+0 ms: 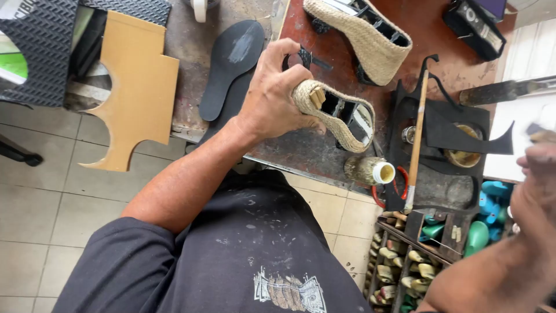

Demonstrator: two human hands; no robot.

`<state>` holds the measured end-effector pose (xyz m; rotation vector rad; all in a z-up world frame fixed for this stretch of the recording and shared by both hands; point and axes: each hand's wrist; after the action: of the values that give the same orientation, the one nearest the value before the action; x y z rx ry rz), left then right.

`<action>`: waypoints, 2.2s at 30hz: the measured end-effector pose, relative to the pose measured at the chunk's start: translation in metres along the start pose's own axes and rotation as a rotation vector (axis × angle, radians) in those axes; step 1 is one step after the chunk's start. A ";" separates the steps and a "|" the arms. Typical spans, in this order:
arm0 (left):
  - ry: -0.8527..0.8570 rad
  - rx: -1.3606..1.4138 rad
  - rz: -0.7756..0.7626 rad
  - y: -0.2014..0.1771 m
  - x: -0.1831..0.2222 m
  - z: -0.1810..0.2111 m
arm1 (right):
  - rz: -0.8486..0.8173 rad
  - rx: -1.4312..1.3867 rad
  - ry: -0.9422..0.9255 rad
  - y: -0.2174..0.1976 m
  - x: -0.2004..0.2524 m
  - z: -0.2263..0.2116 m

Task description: Repairing a shoe by trimming material using a template, applying adhesive with a brush, and hammering components together at a workbench.

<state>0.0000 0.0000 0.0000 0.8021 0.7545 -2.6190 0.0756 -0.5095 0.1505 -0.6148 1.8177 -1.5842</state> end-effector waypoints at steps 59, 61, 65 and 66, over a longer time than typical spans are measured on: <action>-0.606 0.744 -0.028 -0.149 0.242 0.128 | -0.007 -0.754 -0.142 0.097 -0.022 -0.455; -0.587 0.713 -0.099 -0.152 0.242 0.127 | 0.013 -0.649 -0.163 0.096 -0.019 -0.460; -0.557 0.741 -0.083 -0.151 0.245 0.124 | 0.110 -0.668 -0.200 0.105 -0.007 -0.458; -0.528 0.737 -0.078 -0.151 0.245 0.124 | 0.119 -0.703 -0.191 0.106 -0.004 -0.457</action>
<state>-0.3125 0.0229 0.0041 0.1859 -0.3495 -2.9793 -0.2467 -0.1765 0.0769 -0.9065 2.1997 -0.7474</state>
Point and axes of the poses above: each hand's wrist, its own x-axis away from the middle knuckle, its own y-axis out of the palm, z = x × y, and after that the axes turned 1 degree about -z, right-handed
